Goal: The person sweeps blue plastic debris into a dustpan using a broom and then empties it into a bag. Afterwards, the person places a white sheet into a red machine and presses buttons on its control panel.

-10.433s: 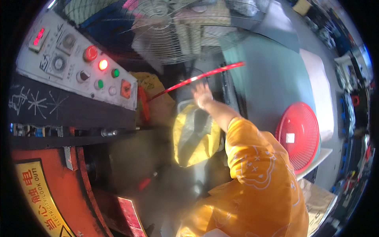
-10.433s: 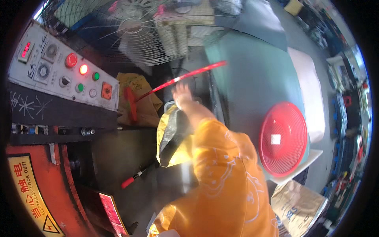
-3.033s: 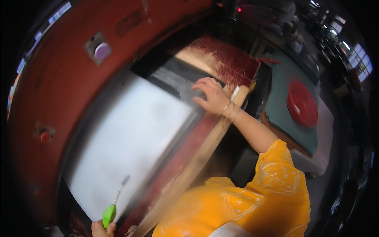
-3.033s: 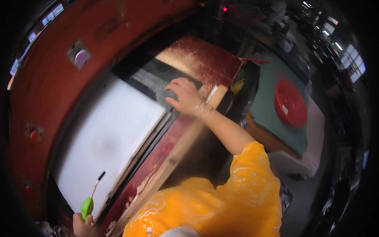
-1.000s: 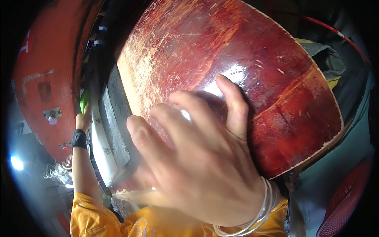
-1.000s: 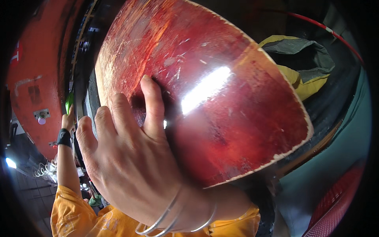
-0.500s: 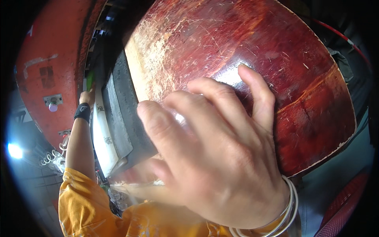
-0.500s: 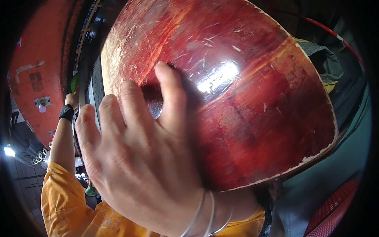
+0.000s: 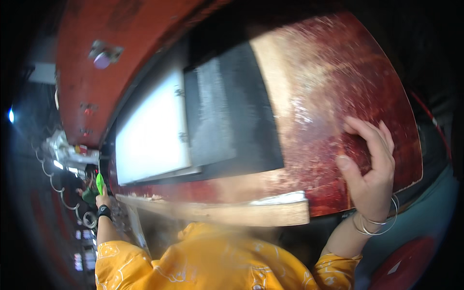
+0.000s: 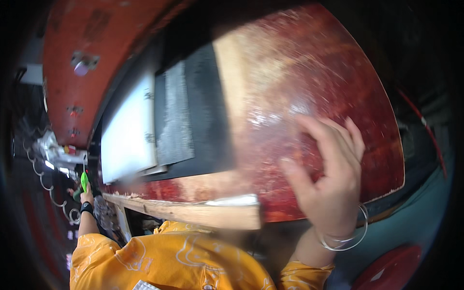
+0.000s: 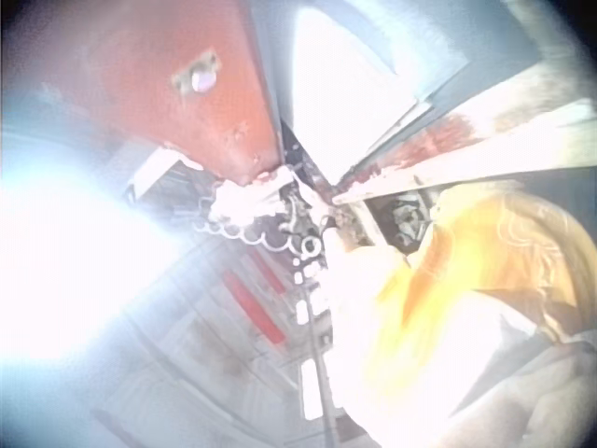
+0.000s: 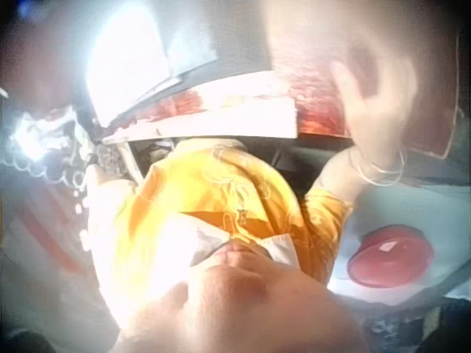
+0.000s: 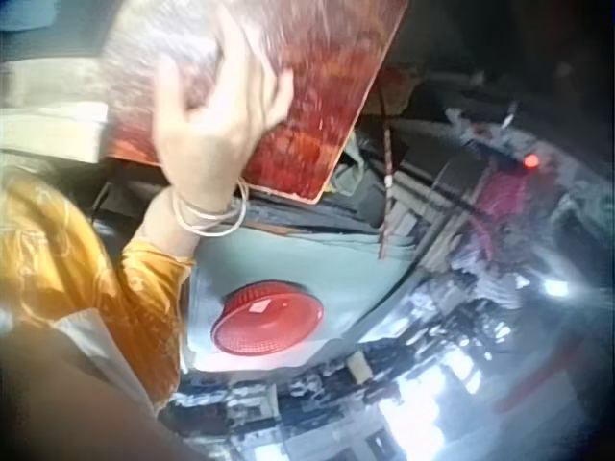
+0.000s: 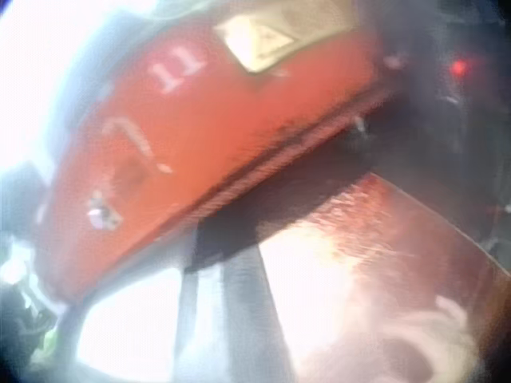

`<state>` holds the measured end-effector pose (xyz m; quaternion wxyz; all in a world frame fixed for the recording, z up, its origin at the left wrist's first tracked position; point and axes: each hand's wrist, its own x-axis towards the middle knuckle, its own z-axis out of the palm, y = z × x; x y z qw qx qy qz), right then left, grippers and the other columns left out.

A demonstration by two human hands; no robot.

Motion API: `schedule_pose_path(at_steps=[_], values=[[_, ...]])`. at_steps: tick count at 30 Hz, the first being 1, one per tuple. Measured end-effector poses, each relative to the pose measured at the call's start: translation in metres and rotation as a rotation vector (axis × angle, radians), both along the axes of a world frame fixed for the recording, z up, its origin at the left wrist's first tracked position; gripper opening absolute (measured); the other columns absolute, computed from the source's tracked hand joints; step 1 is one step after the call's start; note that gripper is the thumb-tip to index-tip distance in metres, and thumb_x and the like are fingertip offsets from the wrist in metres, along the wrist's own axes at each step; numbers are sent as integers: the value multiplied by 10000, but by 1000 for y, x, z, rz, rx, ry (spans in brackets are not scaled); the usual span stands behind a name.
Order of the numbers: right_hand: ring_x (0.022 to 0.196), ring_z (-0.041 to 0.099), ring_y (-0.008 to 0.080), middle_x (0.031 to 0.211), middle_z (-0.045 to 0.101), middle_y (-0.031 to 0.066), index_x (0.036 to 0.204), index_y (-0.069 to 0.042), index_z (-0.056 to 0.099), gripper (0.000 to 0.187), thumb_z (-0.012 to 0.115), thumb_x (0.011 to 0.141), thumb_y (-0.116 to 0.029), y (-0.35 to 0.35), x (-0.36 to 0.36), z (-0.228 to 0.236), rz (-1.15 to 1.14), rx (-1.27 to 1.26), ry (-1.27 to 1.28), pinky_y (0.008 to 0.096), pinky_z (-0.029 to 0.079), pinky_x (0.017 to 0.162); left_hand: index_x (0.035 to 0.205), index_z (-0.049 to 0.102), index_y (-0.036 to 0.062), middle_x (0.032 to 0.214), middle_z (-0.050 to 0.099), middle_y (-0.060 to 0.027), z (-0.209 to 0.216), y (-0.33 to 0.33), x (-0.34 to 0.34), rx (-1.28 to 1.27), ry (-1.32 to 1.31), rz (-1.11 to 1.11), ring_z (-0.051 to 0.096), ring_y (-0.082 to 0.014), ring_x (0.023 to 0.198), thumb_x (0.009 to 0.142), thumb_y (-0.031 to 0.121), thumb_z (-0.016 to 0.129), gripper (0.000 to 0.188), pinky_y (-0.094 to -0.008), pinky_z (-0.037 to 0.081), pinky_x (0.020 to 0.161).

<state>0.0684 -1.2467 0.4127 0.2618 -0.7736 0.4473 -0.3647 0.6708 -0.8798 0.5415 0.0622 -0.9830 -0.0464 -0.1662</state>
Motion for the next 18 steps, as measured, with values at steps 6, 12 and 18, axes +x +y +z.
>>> schedule_pose_path(at_steps=[6,12,18], values=[[957,531,243,942,616,102,1096,-40,552,343,572,758,-99,3,12,1,-81,125,-47,405,221,1034,863,581,-10,712,583,-201,-10,26,-51,-295,413,-842,590,-243,664,781,146,578,177,-330,433,608],[1003,506,171,1079,562,104,1132,12,520,299,497,842,-53,14,25,23,-85,348,-4,273,364,898,830,593,1,688,576,-187,-19,36,-21,-306,207,-863,578,-340,660,788,205,583,208,-356,430,586],[1005,509,191,1086,555,111,1127,28,518,335,499,800,-41,96,120,70,28,275,-21,292,373,893,684,536,-13,572,490,-3,-19,107,48,-609,777,-594,459,-89,544,811,248,554,291,-268,387,520]])
